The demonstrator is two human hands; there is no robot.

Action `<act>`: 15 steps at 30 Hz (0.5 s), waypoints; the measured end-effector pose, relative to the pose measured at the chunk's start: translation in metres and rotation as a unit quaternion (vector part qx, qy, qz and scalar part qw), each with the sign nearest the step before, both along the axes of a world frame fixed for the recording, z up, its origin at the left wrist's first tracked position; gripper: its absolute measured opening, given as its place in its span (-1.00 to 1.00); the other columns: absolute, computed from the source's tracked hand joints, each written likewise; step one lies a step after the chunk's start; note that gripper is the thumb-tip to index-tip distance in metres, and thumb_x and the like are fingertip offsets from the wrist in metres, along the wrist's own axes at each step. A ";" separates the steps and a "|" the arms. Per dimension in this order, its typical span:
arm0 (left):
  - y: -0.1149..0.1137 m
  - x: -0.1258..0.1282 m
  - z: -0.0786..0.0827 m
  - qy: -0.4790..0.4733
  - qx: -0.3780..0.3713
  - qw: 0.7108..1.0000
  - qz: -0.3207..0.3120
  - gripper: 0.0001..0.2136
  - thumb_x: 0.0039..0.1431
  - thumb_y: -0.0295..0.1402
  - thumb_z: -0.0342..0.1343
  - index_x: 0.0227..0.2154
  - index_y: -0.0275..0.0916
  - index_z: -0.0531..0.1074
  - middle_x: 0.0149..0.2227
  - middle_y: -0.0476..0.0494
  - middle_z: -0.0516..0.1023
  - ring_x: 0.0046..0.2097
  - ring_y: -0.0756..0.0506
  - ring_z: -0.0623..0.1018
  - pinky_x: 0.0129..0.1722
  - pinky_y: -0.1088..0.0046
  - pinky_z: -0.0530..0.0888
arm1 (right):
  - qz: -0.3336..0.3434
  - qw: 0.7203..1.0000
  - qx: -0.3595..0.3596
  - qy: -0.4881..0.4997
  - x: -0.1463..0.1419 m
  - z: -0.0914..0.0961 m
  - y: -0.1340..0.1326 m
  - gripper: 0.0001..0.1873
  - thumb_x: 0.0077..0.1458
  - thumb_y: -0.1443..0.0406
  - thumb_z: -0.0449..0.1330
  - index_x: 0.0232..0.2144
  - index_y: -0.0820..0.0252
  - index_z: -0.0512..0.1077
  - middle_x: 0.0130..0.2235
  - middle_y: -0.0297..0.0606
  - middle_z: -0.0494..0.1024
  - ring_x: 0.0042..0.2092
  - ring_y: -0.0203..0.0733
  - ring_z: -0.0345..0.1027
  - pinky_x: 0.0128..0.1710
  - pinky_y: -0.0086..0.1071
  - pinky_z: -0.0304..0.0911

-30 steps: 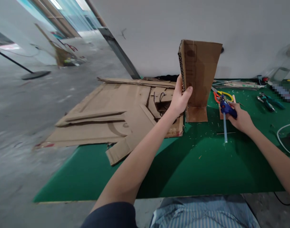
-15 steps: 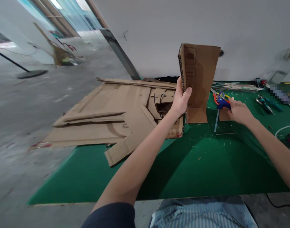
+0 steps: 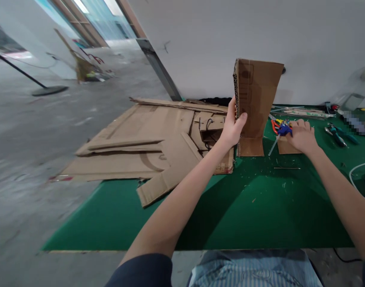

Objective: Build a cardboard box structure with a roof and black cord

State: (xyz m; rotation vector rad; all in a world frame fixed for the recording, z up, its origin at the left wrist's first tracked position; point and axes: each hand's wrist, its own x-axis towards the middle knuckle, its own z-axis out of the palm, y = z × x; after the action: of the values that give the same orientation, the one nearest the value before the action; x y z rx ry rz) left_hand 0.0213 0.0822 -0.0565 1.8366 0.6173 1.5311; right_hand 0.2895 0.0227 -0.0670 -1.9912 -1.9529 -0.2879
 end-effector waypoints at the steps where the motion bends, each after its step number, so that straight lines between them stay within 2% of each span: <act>1: 0.000 0.000 0.000 0.002 -0.004 1.000 -0.002 -0.36 0.13 0.18 -0.04 0.22 0.10 0.08 0.30 -0.12 0.22 0.31 -0.26 0.27 0.26 0.13 0.31 | 0.024 0.999 0.009 0.032 -0.008 0.006 0.000 -0.60 0.14 0.14 0.07 -0.05 0.23 0.39 -0.03 0.14 0.44 0.00 0.22 0.28 -0.09 0.01 0.22; 5: 0.002 0.001 -0.001 0.003 0.001 1.000 0.001 -0.32 0.13 0.20 -0.05 0.24 0.06 0.04 0.30 -0.15 0.23 0.30 -0.26 0.28 0.28 0.12 0.27 | 0.104 0.976 -0.033 0.189 -0.042 0.019 0.009 -0.63 0.14 0.12 0.07 -0.14 0.26 0.43 -0.23 -0.02 0.55 -0.20 0.01 0.42 -0.20 -0.17 0.27; 10: 0.000 0.002 -0.001 -0.002 -0.006 1.000 0.006 -0.28 0.11 0.21 -0.03 0.26 0.01 0.03 0.31 -0.18 0.20 0.32 -0.25 0.25 0.30 0.14 0.26 | 0.091 0.954 -0.093 0.268 -0.068 0.005 0.031 -0.72 0.05 0.11 0.14 -0.40 0.21 0.43 -0.51 -0.24 0.48 -0.43 -0.16 0.34 -0.40 -0.31 0.18; 15: -0.004 0.001 0.001 0.007 -0.005 1.000 0.011 -0.31 0.14 0.19 -0.06 0.26 0.02 0.02 0.35 -0.15 0.14 0.35 -0.24 0.19 0.32 0.17 0.24 | 0.104 0.944 -0.059 0.309 -0.065 -0.010 0.043 -0.77 0.04 0.17 0.11 -0.37 0.21 0.45 -0.40 -0.24 0.55 -0.34 -0.17 0.40 -0.34 -0.33 0.22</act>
State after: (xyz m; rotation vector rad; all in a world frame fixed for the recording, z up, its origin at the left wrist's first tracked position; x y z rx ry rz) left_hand 0.0221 0.0783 -0.0556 1.8393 0.6527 1.5288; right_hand 0.2242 0.0656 -0.0765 -1.6406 -1.7563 0.4643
